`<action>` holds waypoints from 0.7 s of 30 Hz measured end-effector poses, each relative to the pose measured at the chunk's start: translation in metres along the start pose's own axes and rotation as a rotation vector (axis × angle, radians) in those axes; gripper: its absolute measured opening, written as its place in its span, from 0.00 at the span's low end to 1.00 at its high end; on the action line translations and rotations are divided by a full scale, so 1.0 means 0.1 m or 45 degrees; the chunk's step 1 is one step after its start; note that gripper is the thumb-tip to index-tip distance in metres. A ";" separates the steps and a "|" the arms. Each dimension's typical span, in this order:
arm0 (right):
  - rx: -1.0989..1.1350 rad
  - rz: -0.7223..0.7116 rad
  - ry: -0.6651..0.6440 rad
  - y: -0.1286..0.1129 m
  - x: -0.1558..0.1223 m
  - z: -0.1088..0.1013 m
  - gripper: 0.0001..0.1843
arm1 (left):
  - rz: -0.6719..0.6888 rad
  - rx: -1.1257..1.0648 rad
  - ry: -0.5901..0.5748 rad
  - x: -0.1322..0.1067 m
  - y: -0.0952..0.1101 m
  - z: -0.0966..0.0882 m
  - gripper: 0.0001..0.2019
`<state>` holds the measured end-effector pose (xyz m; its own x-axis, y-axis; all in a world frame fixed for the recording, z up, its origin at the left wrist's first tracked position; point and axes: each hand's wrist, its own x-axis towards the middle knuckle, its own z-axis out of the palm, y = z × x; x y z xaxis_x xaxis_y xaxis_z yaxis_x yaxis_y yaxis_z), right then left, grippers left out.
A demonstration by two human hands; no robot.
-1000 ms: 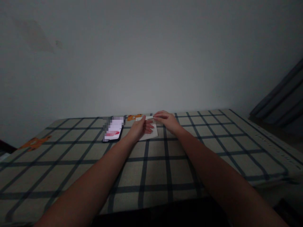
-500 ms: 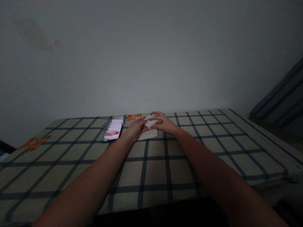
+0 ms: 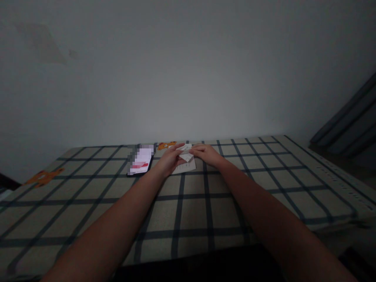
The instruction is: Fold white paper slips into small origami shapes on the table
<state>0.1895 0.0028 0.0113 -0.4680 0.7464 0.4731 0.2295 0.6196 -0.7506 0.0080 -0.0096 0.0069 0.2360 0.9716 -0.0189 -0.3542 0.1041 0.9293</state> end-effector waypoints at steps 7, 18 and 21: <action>0.016 0.062 0.095 0.00 0.00 0.00 0.14 | 0.059 0.039 -0.112 -0.01 0.00 0.01 0.13; 0.075 0.202 0.320 -0.01 0.02 -0.04 0.17 | 0.293 0.298 0.043 0.02 -0.07 0.01 0.17; 0.138 0.229 0.310 -0.04 0.02 -0.03 0.16 | 0.327 0.402 0.065 0.03 -0.08 -0.02 0.16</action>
<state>0.1902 0.0027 0.0166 -0.2073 0.8860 0.4147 0.1920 0.4525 -0.8708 0.0099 -0.0071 -0.0017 0.1282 0.9676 0.2175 -0.0988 -0.2057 0.9736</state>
